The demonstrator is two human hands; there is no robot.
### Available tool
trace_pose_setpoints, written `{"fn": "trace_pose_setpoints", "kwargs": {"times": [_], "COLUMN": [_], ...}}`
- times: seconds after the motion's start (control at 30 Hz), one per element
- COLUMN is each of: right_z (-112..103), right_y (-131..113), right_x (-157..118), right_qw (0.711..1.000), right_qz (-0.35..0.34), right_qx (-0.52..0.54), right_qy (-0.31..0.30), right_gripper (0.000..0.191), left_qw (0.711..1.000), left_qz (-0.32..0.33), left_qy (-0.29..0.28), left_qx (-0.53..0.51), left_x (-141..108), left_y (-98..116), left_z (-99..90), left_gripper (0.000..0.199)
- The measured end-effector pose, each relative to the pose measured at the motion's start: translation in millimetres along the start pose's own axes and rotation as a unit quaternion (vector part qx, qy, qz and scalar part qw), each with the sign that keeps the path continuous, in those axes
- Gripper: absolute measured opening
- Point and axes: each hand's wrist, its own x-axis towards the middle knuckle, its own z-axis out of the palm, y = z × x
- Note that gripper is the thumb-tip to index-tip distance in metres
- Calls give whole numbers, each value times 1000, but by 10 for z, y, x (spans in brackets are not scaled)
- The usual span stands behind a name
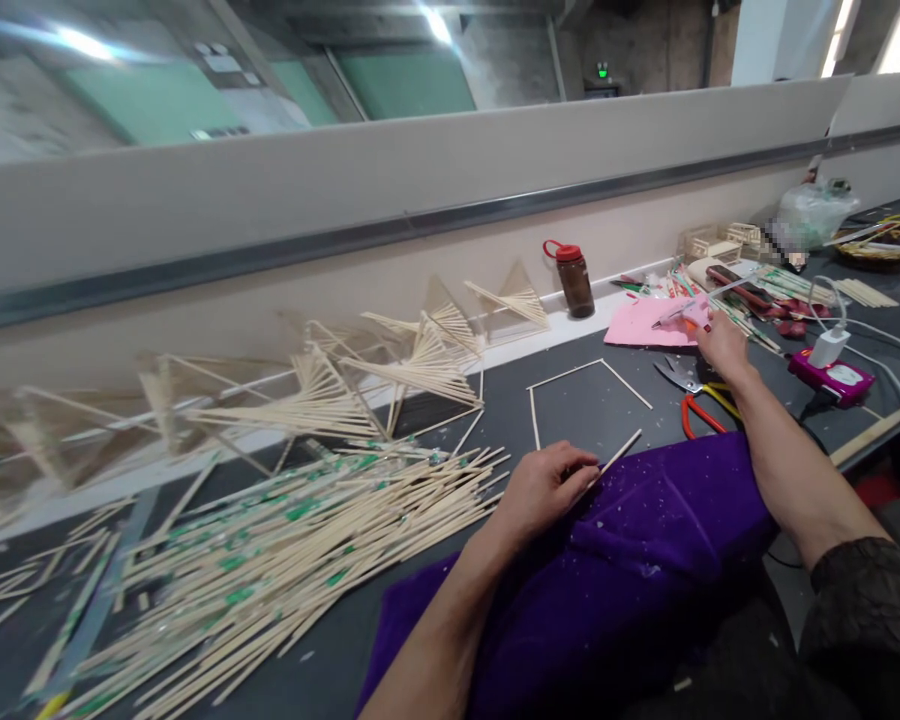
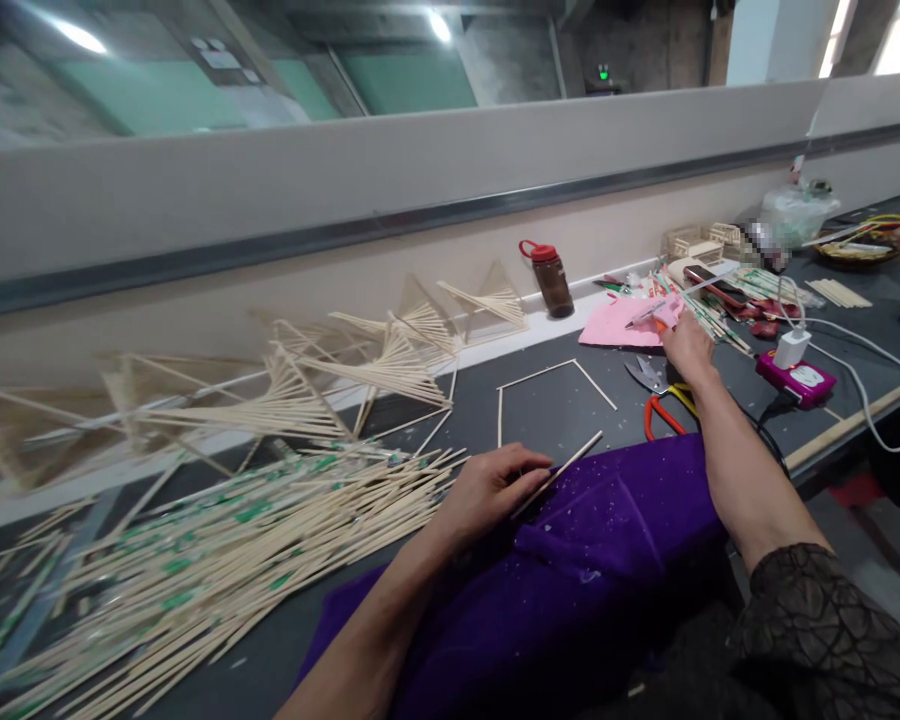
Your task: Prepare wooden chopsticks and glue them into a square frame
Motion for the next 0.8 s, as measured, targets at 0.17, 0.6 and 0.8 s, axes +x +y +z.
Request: {"fn": "trace_pose_setpoints", "kwargs": {"times": [0.17, 0.6, 0.8], "right_z": [7, -55, -101], "right_y": [-32, -137, -152], "right_x": [-21, -76, -64], "right_qw": [1000, 999, 999], "right_qz": [-20, -27, -18], "right_qx": [-9, -15, 25], "right_qy": [-2, -20, 5], "right_gripper": [42, 41, 43], "left_qw": [997, 971, 972], "left_qz": [34, 83, 69], "left_qy": [41, -25, -38], "left_qx": [59, 224, 222], "left_x": [413, 2141, 2299], "left_y": [214, 278, 201], "left_z": [-136, 304, 472], "left_gripper": [23, 36, 31]}}
